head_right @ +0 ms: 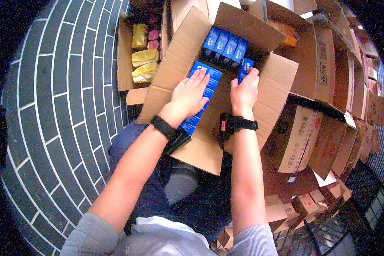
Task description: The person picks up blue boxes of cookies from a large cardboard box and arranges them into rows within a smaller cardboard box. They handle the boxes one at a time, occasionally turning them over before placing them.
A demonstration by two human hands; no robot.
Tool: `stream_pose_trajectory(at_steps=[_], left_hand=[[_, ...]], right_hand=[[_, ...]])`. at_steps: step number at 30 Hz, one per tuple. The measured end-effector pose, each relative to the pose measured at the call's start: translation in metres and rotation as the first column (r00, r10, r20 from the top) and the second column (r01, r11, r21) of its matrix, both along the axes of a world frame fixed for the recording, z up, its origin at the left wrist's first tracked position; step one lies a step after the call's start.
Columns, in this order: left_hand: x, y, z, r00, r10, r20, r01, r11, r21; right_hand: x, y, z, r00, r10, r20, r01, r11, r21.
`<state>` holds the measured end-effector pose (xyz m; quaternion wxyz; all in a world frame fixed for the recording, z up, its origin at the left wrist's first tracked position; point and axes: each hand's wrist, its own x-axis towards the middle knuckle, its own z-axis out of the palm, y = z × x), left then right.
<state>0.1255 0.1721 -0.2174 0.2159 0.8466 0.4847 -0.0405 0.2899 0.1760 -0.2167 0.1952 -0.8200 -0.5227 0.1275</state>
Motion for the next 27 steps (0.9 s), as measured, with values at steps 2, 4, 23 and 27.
stream_pose_trajectory(at_steps=[2, 4, 23, 27], left_hand=[[-0.001, 0.001, 0.000, 1.000, 0.000, 0.005, 0.000, 1.000, -0.003], [0.000, 0.000, 0.002, 1.000, 0.005, -0.015, -0.005, 1.000, -0.012], [0.001, 0.000, -0.003, 1.000, 0.009, -0.006, -0.009, 0.998, 0.056], [0.001, -0.001, -0.004, 1.000, 0.016, -0.001, -0.016, 0.998, 0.068]], right_hand=[[-0.003, 0.004, 0.016, 0.997, -0.071, 0.032, 0.071, 0.997, 0.018], [0.000, 0.008, 0.037, 0.993, -0.109, 0.045, 0.108, 0.994, 0.013], [-0.007, 0.014, 0.047, 0.889, 0.389, -0.242, -0.114, 0.699, 0.706], [-0.011, 0.015, 0.045, 0.892, 0.407, -0.198, -0.200, 0.748, 0.633]])
